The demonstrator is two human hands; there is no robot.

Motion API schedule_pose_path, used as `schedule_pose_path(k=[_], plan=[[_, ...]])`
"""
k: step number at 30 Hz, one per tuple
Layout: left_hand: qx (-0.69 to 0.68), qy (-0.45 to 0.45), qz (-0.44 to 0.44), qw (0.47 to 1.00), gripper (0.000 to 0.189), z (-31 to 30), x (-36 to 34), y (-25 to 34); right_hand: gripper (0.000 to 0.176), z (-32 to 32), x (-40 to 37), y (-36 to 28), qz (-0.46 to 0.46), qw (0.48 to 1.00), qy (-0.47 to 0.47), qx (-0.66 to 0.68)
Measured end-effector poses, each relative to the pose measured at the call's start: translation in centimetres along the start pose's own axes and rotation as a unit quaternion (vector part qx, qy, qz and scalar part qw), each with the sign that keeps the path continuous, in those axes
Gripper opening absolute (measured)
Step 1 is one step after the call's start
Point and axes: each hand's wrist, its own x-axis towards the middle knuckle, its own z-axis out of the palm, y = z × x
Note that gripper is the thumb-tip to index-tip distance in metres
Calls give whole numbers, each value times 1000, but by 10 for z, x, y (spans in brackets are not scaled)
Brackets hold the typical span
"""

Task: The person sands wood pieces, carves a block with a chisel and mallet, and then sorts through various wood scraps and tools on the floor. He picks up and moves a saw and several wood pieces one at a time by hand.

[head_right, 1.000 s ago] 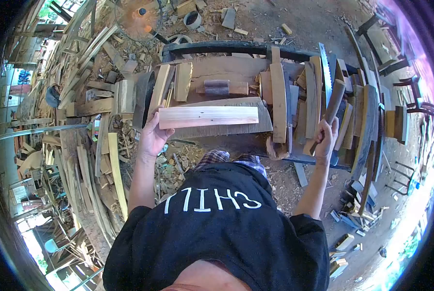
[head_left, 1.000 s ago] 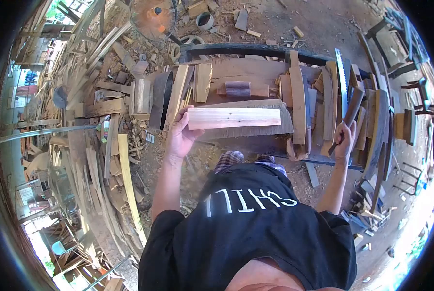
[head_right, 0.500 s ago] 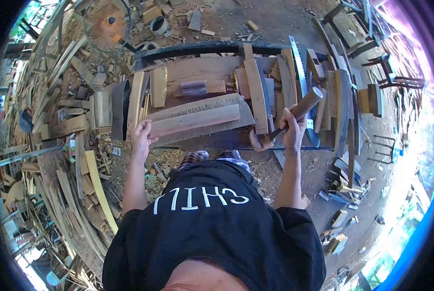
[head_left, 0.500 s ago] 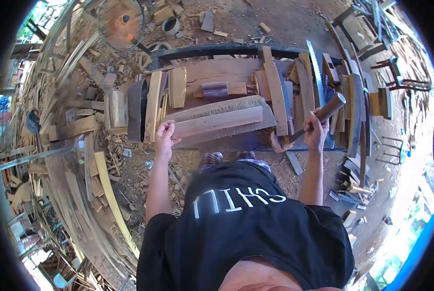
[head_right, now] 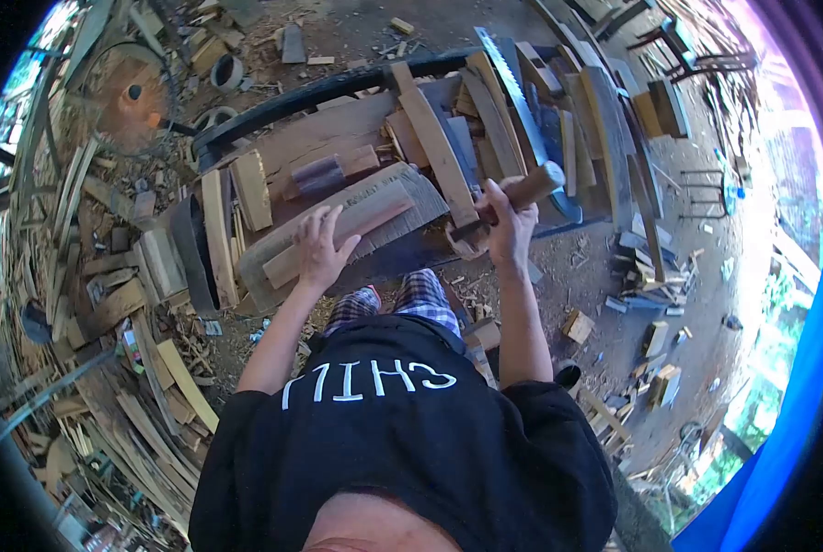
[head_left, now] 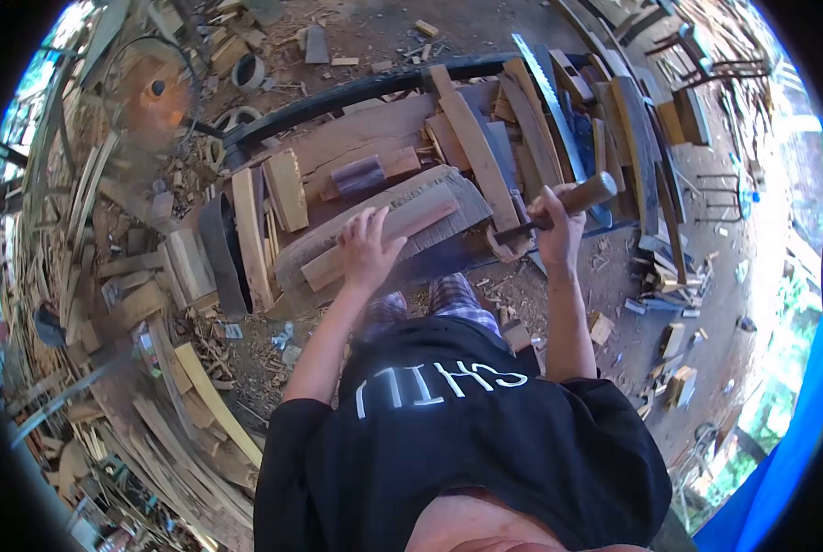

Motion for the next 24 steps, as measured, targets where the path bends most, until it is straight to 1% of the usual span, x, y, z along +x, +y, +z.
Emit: schedule_pose_path(k=[3,4,5,7,9,10,12,17,19,20,21,23,24], plan=[[-10,-2,40,999,68,20,25,15,20,19,0,0,-19,999,21,19],[-11,-7,44,999,68,24,31,17,19,27,1,2,-48,998,24,26],[-2,-18,53,998,68,27,37,19,19,35,1,1,-47,998,31,25],[6,-34,66,997,68,34,40,21,18,51,1,-2,-73,996,2,56],[20,-14,78,997,67,37,40,18,18,60,6,5,-77,996,2,39],[19,-20,80,996,67,39,40,18,18,63,9,9,-88,996,-8,26],[41,-1,85,996,66,41,39,17,18,68,14,17,-106,994,-23,10],[44,-4,86,995,65,43,40,16,21,75,20,20,-91,995,-19,21],[47,-5,89,995,64,44,41,17,16,74,22,36,-123,990,-30,-69],[46,2,92,995,64,44,41,17,17,72,21,45,-122,988,-31,-93],[45,10,94,994,63,44,41,17,17,73,22,43,-119,988,-27,-95],[52,6,97,994,64,43,41,17,17,73,26,37,-89,994,-39,-59],[60,7,100,993,64,44,43,17,17,74,28,34,-93,994,-42,-37]])
